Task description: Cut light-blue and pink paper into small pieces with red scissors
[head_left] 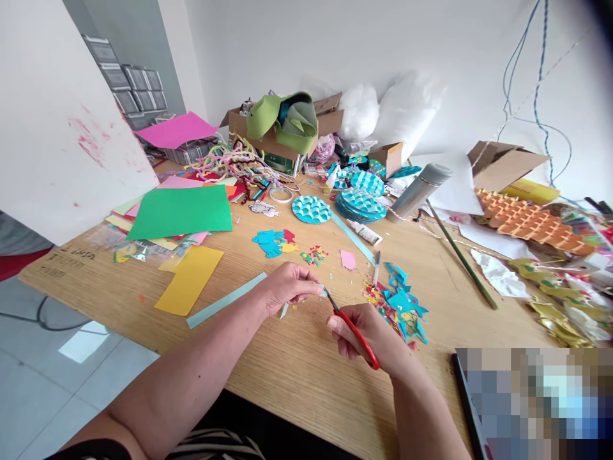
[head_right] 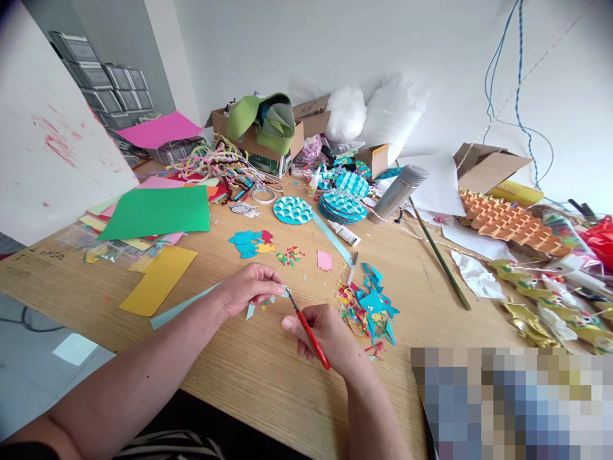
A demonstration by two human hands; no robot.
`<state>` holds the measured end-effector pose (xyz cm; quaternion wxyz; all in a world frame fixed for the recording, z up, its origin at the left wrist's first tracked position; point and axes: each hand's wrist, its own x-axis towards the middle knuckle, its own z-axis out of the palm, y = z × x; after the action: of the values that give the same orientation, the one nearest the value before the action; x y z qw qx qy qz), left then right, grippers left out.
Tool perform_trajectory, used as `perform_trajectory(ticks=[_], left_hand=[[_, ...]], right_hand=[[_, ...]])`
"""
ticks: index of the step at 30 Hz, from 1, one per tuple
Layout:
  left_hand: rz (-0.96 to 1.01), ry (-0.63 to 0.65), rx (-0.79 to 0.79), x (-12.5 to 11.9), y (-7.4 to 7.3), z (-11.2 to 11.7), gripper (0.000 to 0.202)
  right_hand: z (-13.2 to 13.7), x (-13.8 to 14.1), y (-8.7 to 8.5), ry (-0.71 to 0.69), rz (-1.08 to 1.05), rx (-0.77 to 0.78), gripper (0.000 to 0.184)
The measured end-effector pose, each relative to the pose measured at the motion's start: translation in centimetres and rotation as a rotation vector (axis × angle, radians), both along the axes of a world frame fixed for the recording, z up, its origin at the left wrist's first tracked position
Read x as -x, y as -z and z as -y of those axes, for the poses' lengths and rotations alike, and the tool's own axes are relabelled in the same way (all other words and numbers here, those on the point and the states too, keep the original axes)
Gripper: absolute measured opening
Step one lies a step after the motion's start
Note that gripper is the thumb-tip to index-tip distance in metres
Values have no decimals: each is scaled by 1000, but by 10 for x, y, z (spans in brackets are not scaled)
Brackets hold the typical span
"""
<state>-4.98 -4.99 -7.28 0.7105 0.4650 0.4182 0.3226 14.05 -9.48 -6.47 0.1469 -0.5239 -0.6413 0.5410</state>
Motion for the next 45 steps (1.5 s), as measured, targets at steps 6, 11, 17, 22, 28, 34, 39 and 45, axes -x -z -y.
perform_trajectory(ticks=[6, 11, 17, 22, 28, 34, 39, 45], left_hand=[[-29, -16, 26, 0, -1, -1, 27], [27, -213, -107, -5, -8, 0, 39], [47, -465, -503, -1, -15, 13, 43], [103, 85, -209, -8, -10, 21, 55], [338, 12, 89, -19, -2, 18, 43], [518, -223, 45, -21, -2, 16, 29], [481, -275, 15, -22, -4, 17, 26], [427, -307, -5, -22, -3, 17, 25]], right_hand=[[-1, 0, 0, 23, -24, 29, 48], [0, -1, -5, 65, -78, 47, 52], [2, -6, -5, 80, -248, -19, 59], [4, -6, -7, 98, -337, -65, 63], [5, -1, -7, 123, -327, -42, 66], [5, 9, -4, 163, -260, -40, 63], [4, 13, 4, 180, -209, -8, 60], [4, 15, 5, 174, -171, -22, 53]])
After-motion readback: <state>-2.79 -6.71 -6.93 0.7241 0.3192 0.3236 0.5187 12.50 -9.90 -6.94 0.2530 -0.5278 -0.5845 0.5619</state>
